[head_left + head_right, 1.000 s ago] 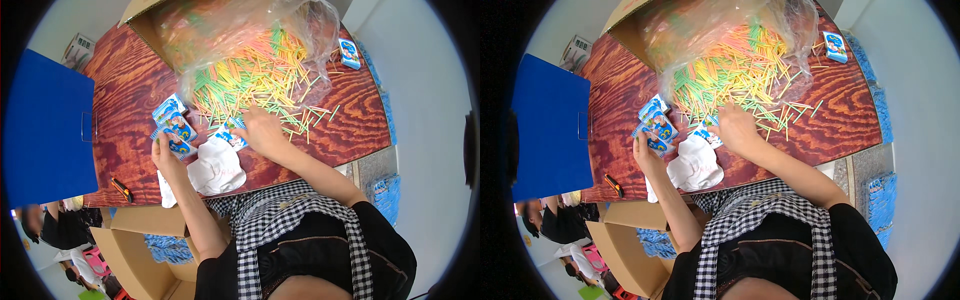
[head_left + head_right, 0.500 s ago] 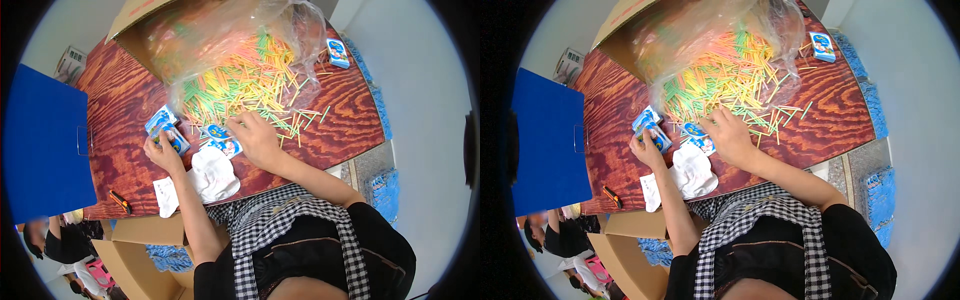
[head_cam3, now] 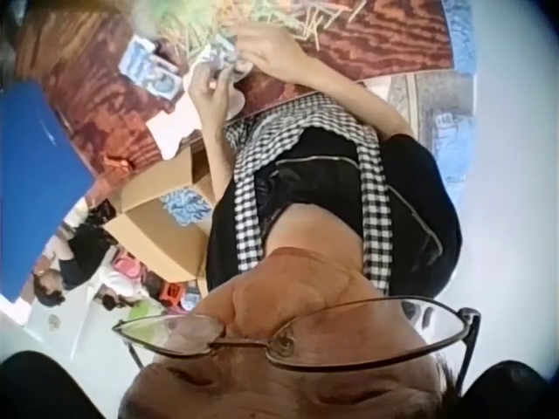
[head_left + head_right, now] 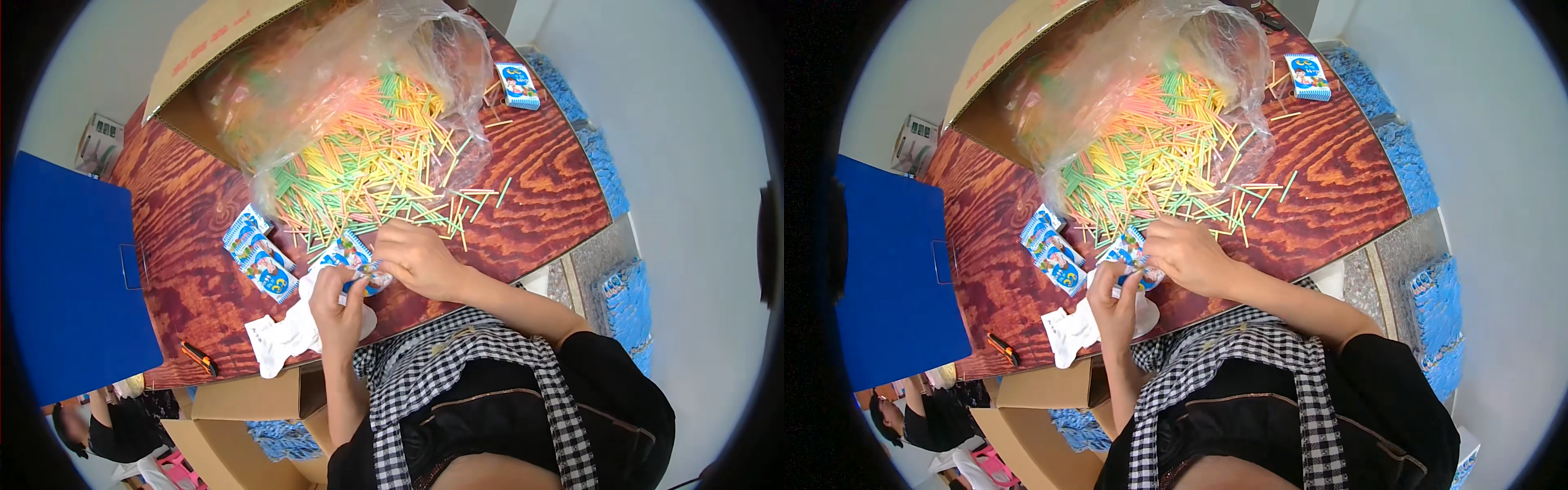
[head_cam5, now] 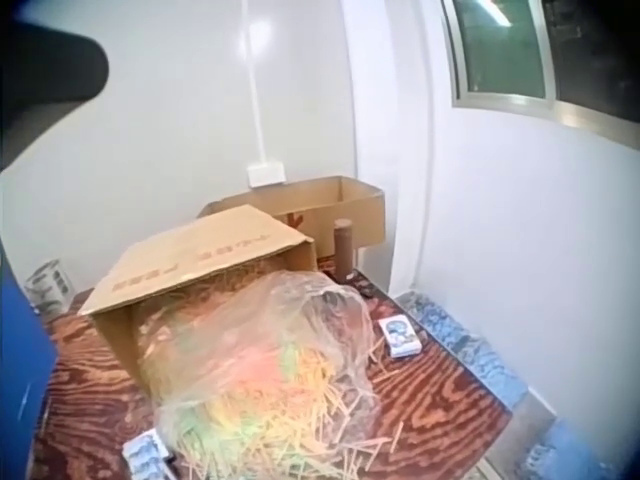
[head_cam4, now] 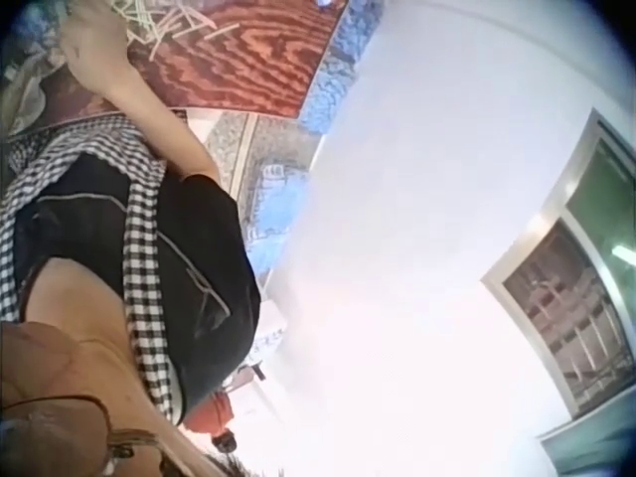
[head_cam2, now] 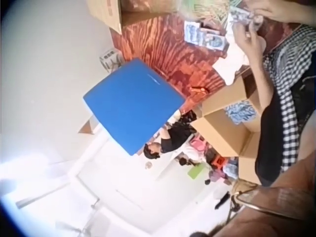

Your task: Packaging colorful plastic sticks into small blue bags on a wooden workbench.

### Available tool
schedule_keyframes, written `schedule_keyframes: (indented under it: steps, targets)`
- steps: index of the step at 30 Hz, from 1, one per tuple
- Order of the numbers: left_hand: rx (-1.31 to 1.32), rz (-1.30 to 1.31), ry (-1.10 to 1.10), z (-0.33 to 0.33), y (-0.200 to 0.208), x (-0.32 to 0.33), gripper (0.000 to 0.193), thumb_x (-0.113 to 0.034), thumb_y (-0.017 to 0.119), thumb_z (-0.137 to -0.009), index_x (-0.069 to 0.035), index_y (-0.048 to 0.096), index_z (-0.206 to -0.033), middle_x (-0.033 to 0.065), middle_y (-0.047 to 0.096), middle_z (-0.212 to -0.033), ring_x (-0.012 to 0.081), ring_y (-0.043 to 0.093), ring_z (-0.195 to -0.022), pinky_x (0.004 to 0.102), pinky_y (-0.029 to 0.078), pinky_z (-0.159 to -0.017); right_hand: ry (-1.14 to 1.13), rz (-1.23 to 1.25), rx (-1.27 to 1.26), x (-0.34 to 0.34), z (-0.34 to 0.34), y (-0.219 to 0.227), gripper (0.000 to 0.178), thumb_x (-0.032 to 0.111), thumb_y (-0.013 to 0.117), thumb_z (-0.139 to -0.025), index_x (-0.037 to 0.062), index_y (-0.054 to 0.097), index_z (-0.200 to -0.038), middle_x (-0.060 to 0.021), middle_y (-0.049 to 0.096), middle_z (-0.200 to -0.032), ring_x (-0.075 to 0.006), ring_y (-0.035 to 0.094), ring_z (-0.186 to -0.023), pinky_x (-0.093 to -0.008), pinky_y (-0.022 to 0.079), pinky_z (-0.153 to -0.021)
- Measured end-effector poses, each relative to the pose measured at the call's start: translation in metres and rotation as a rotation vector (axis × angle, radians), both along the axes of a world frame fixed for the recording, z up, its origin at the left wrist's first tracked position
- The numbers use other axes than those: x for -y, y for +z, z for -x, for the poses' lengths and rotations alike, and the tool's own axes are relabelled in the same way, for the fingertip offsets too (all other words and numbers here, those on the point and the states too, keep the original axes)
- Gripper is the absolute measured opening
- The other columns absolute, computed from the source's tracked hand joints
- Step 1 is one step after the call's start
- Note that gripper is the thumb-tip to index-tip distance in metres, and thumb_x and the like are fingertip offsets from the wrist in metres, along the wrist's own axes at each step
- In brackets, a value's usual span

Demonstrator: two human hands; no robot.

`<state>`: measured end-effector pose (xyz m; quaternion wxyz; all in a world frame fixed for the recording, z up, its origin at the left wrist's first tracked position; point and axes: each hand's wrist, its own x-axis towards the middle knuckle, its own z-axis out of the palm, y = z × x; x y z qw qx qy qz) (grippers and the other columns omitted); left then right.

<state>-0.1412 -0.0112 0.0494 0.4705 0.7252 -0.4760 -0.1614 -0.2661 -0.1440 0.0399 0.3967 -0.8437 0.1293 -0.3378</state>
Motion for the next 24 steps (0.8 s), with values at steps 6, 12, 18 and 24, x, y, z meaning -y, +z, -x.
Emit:
schedule_keyframes:
  steps: [6,12,18,24]
  targets:
    - [-0.249,-0.062,-0.159,0.003,-0.011,0.001,0.008,0.001,0.065,-0.079,0.003,0.059,-0.084,0.0069,0.056,-0.078,0.0156,0.053,-0.071,0.0268,0.041,-0.065,-0.012,-0.15,-0.093,0.006,0.018,0.002,0.011,0.008,0.064,-0.079,0.0003,0.059,-0.073,-0.0091,0.05,-0.07,-0.0263,0.052,-0.068,-0.0357,0.041,-0.06]
    - [-0.632,-0.038,-0.15,0.001,-0.02,0.005,0.005,0.003,0.063,-0.082,0.006,0.059,-0.082,0.0013,0.053,-0.079,0.0083,0.048,-0.072,0.0209,0.037,-0.065,0.027,-0.368,-0.071,0.031,0.019,-0.008,0.011,0.013,0.064,-0.083,0.0015,0.064,-0.085,-0.0106,0.054,-0.076,-0.0257,0.053,-0.073,-0.0337,0.042,-0.065]
    - [-0.619,0.014,0.053,0.003,-0.041,0.001,0.006,0.001,0.06,-0.086,0.003,0.058,-0.08,-0.0019,0.05,-0.075,0.0061,0.045,-0.068,0.0213,0.035,-0.06,-0.522,0.514,-0.374,0.091,-0.017,-0.022,0.024,0.022,0.062,-0.081,-0.0013,0.062,-0.089,-0.0125,0.057,-0.091,-0.0284,0.051,-0.095,-0.0399,0.039,-0.082]
    - [-0.322,0.039,0.062,0.005,-0.046,0.0,0.008,-0.002,0.058,-0.089,0.004,0.06,-0.084,-0.0008,0.051,-0.077,0.0058,0.046,-0.069,0.0213,0.036,-0.06,-0.422,0.717,-0.678,0.097,-0.033,-0.025,0.024,0.018,0.061,-0.076,-0.0013,0.061,-0.09,-0.0122,0.056,-0.095,-0.0264,0.049,-0.095,-0.0388,0.036,-0.08]
